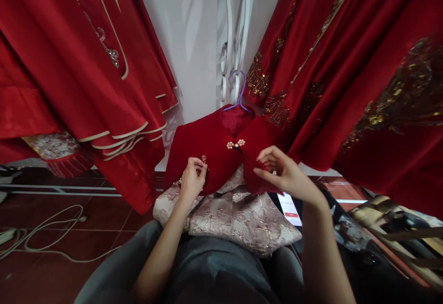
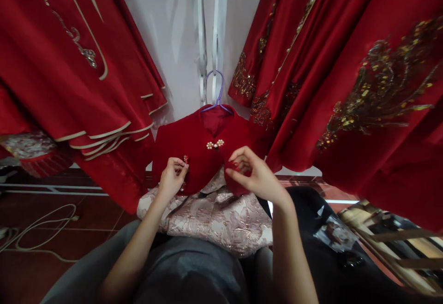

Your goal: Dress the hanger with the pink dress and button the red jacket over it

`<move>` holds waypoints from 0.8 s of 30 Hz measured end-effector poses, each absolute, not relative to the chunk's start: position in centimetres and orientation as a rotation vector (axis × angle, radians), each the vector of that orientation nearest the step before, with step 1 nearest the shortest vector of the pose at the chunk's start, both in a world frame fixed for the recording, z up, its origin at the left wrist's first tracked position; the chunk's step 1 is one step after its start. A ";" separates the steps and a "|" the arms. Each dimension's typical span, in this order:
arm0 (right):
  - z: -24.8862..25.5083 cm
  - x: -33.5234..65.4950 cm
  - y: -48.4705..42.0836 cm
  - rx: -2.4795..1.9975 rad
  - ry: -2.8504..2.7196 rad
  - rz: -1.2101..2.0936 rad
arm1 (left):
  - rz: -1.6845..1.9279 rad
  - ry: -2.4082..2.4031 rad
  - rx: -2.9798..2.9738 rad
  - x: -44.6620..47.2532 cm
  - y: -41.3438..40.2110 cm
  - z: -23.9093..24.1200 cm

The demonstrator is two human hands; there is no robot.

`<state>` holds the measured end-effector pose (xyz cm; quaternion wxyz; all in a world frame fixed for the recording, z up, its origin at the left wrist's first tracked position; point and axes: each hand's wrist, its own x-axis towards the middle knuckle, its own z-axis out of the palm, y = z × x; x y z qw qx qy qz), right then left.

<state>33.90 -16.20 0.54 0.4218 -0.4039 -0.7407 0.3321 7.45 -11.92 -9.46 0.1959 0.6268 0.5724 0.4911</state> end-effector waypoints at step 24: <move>-9.1 21.0 -11.2 -1.071 -1.338 0.876 | 1.545 1.239 1.329 7.4 -12.0 -8.9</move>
